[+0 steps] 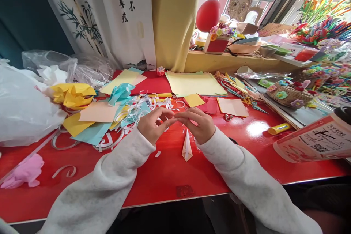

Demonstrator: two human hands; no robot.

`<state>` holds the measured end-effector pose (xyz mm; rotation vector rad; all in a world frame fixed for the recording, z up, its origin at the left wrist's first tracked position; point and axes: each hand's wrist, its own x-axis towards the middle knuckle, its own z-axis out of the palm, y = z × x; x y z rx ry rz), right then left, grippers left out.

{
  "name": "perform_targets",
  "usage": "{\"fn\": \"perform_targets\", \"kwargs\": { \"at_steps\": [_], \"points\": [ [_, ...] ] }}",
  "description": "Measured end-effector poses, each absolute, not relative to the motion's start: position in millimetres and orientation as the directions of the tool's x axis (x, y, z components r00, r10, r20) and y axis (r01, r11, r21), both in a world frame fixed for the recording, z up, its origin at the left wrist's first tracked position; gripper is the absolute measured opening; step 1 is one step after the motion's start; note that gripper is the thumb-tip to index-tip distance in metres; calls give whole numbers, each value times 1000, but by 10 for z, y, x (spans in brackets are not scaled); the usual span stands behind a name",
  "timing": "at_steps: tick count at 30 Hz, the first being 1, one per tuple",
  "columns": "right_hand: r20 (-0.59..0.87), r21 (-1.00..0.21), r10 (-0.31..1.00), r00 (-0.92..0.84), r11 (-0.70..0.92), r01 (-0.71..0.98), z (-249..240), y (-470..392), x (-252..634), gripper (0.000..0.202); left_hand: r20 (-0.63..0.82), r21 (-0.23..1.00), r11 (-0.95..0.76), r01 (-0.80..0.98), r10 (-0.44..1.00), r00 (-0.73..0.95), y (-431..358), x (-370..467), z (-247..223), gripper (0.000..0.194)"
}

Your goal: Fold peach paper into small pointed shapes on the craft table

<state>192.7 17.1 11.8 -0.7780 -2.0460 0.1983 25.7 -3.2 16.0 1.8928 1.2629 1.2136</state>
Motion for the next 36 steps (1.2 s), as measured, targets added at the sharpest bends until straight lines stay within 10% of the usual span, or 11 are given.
{"fn": "perform_targets", "kwargs": {
  "at_steps": [11, 36],
  "points": [
    [578, -523, 685, -443, 728, 443, 107, 148, 1904, 16, 718, 262, -614, 744, 639, 275, -70, 278, 126, 13],
    [551, -566, 735, -396, 677, 470, 117, 99, 1845, 15, 844, -145, -407, 902, 425, 328, -43, 391, -1, 16]
  ]
}}
